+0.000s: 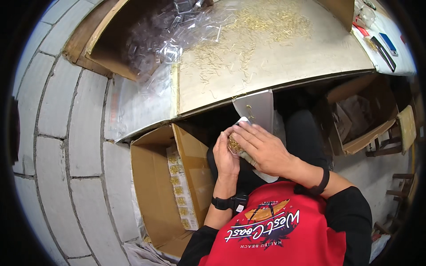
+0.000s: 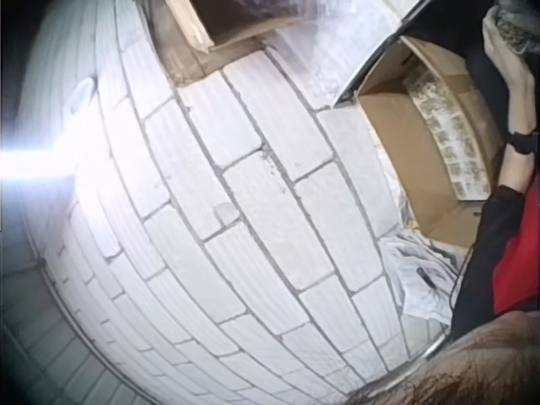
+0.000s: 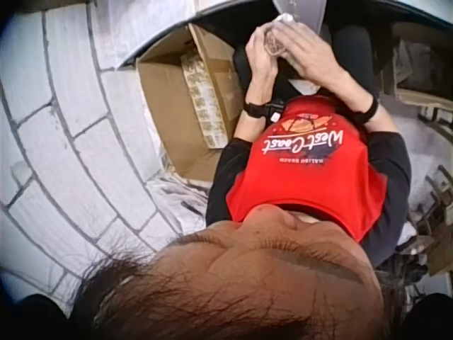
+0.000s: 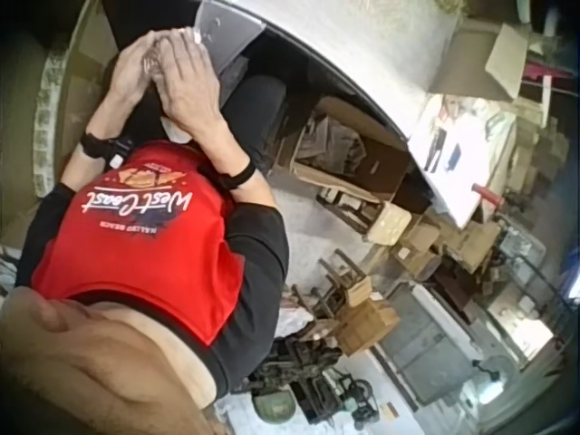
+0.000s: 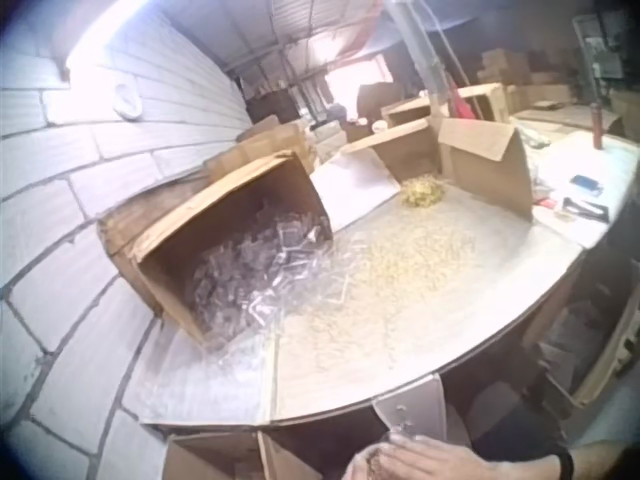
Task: The person sits on the floor and uses a machine to apply green tape to small plastic containers, placing the finished units into a cardboard box. Later, the person moves to a table and fills small plastic containers with yellow shredded material, placing them into another box.
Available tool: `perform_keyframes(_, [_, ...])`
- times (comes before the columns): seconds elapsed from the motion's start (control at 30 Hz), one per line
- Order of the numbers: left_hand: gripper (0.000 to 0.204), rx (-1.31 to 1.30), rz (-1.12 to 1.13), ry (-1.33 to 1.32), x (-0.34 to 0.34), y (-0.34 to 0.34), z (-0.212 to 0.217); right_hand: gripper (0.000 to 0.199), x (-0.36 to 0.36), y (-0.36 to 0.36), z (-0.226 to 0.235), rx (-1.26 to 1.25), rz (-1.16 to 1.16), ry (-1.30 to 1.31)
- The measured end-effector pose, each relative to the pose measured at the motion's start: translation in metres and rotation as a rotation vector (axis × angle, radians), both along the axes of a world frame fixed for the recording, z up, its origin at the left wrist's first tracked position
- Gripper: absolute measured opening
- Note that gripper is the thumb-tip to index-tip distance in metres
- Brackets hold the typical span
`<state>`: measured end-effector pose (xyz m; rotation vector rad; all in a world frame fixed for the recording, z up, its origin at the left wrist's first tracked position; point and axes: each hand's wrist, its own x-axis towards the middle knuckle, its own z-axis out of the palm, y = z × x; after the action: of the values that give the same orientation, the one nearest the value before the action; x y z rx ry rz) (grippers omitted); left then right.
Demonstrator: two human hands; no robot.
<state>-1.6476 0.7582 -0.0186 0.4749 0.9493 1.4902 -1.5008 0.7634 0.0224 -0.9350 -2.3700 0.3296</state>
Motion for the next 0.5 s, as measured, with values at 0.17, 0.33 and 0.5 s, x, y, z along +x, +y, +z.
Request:
perform_keyframes(0.17, [0.033, -0.040, -0.007, -0.008, -0.002, 0.003, -0.001, 0.052, 0.000, 0.005, -0.005, -0.039, 0.037, -0.069])
perform_keyframes(0.33, [0.033, 0.010, -0.028, 0.057, -0.003, 0.008, -0.002, 0.051, -0.002, 0.009, -0.007, -0.038, 0.078, -0.095])
perform_keyframes(0.5, [0.037, -0.047, -0.141, -0.015, -0.015, 0.006, 0.008, 0.033, 0.019, 0.025, 0.004, -0.219, -0.061, 0.505])
